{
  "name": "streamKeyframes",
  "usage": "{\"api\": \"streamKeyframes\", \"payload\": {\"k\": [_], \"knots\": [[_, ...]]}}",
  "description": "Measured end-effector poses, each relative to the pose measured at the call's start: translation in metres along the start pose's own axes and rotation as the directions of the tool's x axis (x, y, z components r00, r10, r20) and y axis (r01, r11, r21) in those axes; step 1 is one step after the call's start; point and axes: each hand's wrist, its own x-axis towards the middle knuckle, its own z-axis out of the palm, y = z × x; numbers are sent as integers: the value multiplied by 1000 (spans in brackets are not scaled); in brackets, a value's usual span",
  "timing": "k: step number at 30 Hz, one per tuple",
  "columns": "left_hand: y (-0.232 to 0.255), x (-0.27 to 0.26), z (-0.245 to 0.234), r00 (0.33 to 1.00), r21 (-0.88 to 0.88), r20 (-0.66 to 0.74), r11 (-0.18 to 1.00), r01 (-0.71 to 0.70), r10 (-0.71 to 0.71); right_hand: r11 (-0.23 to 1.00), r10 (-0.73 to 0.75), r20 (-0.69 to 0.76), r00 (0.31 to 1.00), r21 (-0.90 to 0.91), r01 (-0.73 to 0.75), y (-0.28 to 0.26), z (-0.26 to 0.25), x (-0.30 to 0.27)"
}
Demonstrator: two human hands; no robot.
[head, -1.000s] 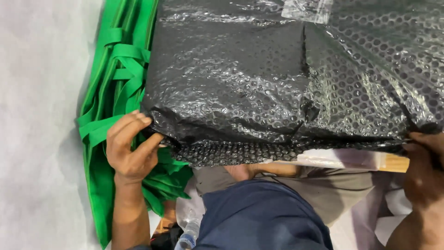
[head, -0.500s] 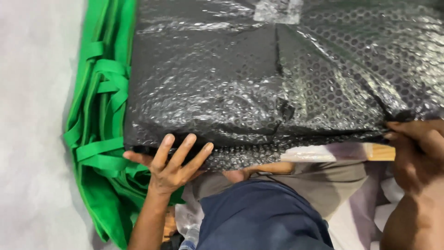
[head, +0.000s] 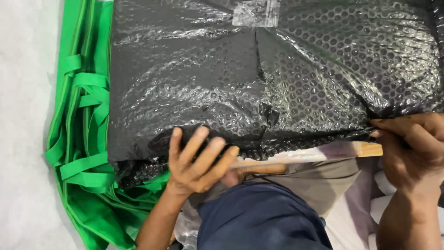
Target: The person wraps a box in black bubble wrap and secures it with clear tape using a tape dispenser.
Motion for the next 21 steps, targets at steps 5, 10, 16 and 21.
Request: {"api": "streamKeyframes", "payload": {"k": [5,10,16,21], "knots": [[1,8,14,991,-4,-49,993,-121,121,964,-141,-82,987,-238,118,-17,13,-3],[3,25,11,997,-77,-49,995,-56,53,760,-528,-176,831,-534,370,-34,32,4],[4,46,1,999,-68,-3,997,-45,45,574,-809,-96,580,-342,744,-23,60,26],[7,30,18,993,-50,-117,999,-21,15,624,-781,-208,589,-215,751,-84,84,48]]}}
